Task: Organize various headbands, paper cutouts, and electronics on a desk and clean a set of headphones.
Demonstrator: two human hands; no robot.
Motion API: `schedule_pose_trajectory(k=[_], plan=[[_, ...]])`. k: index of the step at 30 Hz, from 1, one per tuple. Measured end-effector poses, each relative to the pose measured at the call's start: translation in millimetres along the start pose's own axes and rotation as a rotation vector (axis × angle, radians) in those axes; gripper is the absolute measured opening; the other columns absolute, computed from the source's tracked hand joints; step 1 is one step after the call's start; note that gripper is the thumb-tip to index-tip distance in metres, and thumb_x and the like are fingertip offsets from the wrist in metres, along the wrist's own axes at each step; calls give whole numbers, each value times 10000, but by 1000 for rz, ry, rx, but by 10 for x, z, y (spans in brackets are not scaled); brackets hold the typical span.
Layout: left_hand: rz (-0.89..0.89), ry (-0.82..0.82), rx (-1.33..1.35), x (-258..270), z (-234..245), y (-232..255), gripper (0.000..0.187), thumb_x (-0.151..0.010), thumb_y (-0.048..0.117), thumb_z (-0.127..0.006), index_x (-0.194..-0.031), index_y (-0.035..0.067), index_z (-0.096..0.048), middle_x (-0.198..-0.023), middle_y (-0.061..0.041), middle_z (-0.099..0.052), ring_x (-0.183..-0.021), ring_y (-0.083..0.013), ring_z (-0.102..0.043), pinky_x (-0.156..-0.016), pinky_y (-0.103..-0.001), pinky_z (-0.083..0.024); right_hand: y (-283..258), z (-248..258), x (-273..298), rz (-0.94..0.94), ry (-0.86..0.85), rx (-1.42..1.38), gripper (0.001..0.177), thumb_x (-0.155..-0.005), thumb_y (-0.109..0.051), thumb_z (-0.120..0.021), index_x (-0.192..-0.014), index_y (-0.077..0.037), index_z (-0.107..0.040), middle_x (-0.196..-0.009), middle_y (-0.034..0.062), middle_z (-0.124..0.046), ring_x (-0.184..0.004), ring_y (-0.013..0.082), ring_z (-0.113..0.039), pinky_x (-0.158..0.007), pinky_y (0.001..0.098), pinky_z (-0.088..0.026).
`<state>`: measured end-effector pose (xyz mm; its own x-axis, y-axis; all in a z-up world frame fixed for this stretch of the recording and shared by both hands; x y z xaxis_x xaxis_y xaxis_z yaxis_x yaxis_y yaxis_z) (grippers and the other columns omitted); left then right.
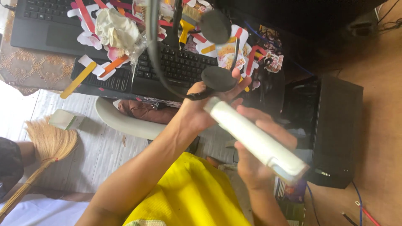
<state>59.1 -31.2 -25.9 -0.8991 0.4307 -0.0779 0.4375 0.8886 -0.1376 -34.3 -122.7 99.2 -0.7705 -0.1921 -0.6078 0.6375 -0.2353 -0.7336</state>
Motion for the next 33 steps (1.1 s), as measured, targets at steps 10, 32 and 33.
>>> schedule_pose_trajectory(k=[10,32,33], plan=[[74,-27,161,-101,51,-225,338,-1025,296,-596,-1224,35,-673,-1242,-136,-694,-1255,-289,-606,-1171,-461,-439,105,3,-55,-174,300,-440,390,-1123,-91,-694,-1424,33,-480,-1325,182,-633,-1284,314,-646,-1171,455,-502],[60,293,-166,279,-70,-245,186,-969,193,-576,-1070,93,-696,-1154,-53,-708,-1162,-252,-635,-1130,-443,-370,1964,1648,473,-735,423,-556,358,-987,-137,-679,-1294,-31,-528,-1178,121,-661,-1042,233,-708,-844,420,-612],[49,301,-167,263,-136,-286,186,-969,193,-576,-1070,93,-696,-1154,-53,-708,-1162,-252,-635,-1130,-443,-370,1969,1554,439,-743,414,-564,358,-987,-137,-679,-1294,-31,-528,-1178,121,-661,-1042,233,-708,-844,420,-612]])
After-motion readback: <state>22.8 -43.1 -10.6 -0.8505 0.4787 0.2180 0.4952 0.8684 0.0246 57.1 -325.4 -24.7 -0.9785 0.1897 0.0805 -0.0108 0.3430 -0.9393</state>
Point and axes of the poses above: each hand's wrist, its own x-axis away from the middle knuckle, its own z-axis out of the back of the hand, y = z × x, the point moved 6 cm from there along -x, towards the middle knuckle
